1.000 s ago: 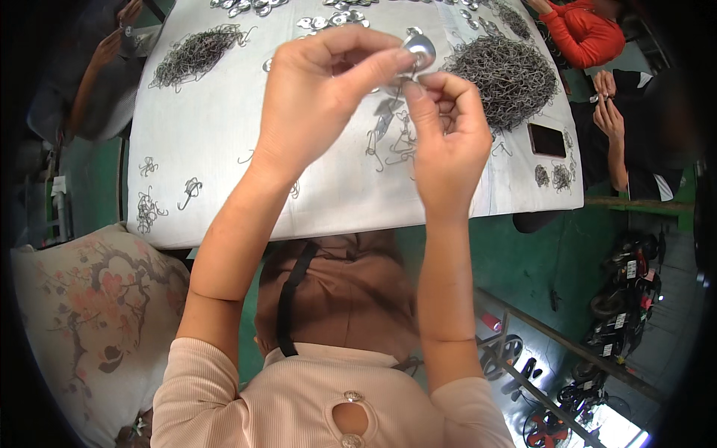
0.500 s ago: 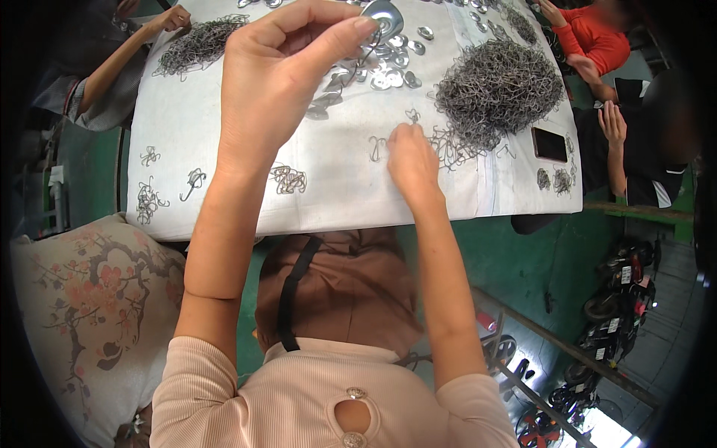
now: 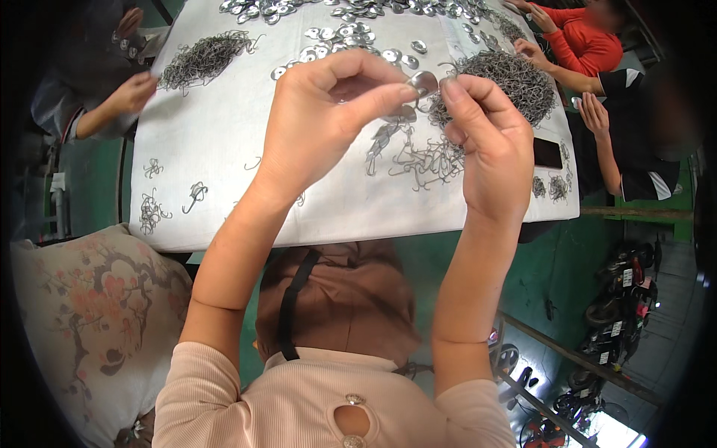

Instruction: The person gathers tangled metal wire pieces from a table and attaches them to small round metal discs. They handle the components one at a time, repeatedly picking up wires and discs and joining them by hand.

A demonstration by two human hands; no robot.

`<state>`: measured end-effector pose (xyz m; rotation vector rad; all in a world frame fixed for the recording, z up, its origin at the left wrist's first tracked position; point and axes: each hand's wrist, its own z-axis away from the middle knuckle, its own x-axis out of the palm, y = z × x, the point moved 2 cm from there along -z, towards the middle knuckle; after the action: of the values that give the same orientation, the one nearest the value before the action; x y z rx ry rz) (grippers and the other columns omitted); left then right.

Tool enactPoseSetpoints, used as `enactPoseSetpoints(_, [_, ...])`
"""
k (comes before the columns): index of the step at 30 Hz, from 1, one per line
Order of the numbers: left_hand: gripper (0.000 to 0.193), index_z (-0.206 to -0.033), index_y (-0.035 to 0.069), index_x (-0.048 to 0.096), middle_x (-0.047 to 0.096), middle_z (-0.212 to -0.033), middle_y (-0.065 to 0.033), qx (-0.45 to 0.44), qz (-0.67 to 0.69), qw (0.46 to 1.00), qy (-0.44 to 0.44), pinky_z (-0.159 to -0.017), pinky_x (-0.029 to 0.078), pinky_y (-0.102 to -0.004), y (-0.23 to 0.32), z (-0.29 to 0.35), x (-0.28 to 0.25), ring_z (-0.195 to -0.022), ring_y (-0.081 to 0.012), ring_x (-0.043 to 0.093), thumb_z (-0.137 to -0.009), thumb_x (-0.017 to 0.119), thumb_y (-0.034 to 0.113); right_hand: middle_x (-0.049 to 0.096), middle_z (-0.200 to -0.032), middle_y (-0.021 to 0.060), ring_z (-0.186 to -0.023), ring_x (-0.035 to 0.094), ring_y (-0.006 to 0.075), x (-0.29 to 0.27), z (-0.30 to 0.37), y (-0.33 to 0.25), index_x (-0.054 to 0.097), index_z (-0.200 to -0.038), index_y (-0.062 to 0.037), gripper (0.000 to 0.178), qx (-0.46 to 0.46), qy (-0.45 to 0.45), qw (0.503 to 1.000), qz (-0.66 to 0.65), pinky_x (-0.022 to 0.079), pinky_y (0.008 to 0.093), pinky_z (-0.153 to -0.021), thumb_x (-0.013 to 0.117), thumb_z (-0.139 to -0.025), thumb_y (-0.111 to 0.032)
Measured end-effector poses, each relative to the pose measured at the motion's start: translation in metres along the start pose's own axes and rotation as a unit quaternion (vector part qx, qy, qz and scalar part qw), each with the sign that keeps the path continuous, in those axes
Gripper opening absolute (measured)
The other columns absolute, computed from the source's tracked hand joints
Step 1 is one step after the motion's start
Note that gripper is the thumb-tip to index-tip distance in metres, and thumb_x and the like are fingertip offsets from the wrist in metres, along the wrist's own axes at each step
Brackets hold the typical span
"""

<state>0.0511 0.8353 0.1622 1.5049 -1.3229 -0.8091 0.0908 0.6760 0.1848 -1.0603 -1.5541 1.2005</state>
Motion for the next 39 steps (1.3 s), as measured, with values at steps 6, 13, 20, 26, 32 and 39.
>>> enactPoseSetpoints(6, [0.012, -0.093, -0.003, 0.068, 0.07, -0.085, -0.0062, 0.043, -0.115, 0.992, -0.01, -0.071, 0.052, -0.0221, 0.007, 0.002, 0.008, -0.077, -0.0103, 0.065, -0.083, 0.071, 0.003, 0.063, -0.082, 0.0022, -0.074, 0.053, 0.0069, 0.003, 0.001, -0.001, 0.067, -0.09, 0.0012, 0.02, -0.049, 0.073, 0.993, 0.079, 0.041, 0.0198, -0.069, 0.073, -0.084, -0.017])
enactPoseSetpoints(13, [0.013, -0.091, -0.001, 0.07, 0.071, -0.083, -0.0057, 0.065, -0.107, 0.992, -0.005, -0.07, 0.052, -0.0227, -0.001, -0.001, 0.013, -0.077, -0.0106, 0.067, -0.082, 0.072, 0.008, 0.059, -0.086, 0.0013, -0.075, 0.05, 0.007, 0.007, 0.0, 0.008, 0.066, -0.091, 0.0009, 0.016, -0.1, 0.101, 0.988, 0.058, 0.04, 0.0204, -0.068, 0.072, -0.085, -0.013])
enactPoseSetpoints(20, [0.027, -0.105, 0.0, 0.07, 0.072, -0.097, -0.0087, -0.075, -0.25, 0.964, 0.059, -0.075, 0.051, -0.0256, -0.088, -0.042, -0.031, -0.084, -0.0136, 0.066, -0.09, 0.065, 0.022, 0.055, -0.094, 0.0028, -0.08, 0.054, 0.0089, -0.001, -0.001, 0.004, 0.065, -0.089, 0.0014, 0.01, -0.184, 0.106, 0.977, 0.015, 0.044, 0.0212, -0.073, 0.072, -0.082, -0.003])
enactPoseSetpoints(26, [0.023, -0.1, 0.005, 0.073, 0.07, -0.092, -0.0156, 0.083, -0.513, 0.854, -0.018, -0.081, 0.052, -0.0393, -0.192, -0.03, -0.05, -0.084, -0.034, 0.066, -0.082, 0.069, 0.018, 0.054, -0.093, 0.0026, -0.081, 0.053, 0.0085, -0.002, 0.002, 0.002, 0.066, -0.088, 0.0014, 0.01, -0.174, 0.103, 0.979, 0.011, 0.044, 0.0204, -0.072, 0.073, -0.082, -0.004])
enactPoseSetpoints(32, [0.025, -0.096, 0.001, 0.073, 0.071, -0.081, -0.0099, -0.102, -0.278, 0.955, 0.031, -0.068, 0.053, -0.0304, -0.137, -0.044, -0.035, -0.07, -0.0206, 0.065, -0.084, 0.07, 0.022, 0.054, -0.093, 0.0019, -0.079, 0.053, 0.0083, 0.0, 0.005, 0.003, 0.068, -0.086, -0.0005, 0.01, -0.192, 0.092, 0.977, 0.026, 0.044, 0.02, -0.07, 0.074, -0.082, -0.006])
enactPoseSetpoints(39, [0.023, -0.091, 0.001, 0.072, 0.068, -0.077, -0.0045, -0.049, -0.016, 0.998, -0.026, -0.059, 0.046, -0.0211, 0.001, -0.034, 0.005, -0.065, -0.007, 0.057, -0.088, 0.07, 0.023, 0.056, -0.086, -0.001, -0.079, 0.051, 0.0095, 0.0, 0.002, 0.014, 0.07, -0.083, -0.0069, 0.011, -0.218, 0.091, 0.964, 0.122, 0.037, 0.0237, -0.063, 0.077, -0.077, -0.013])
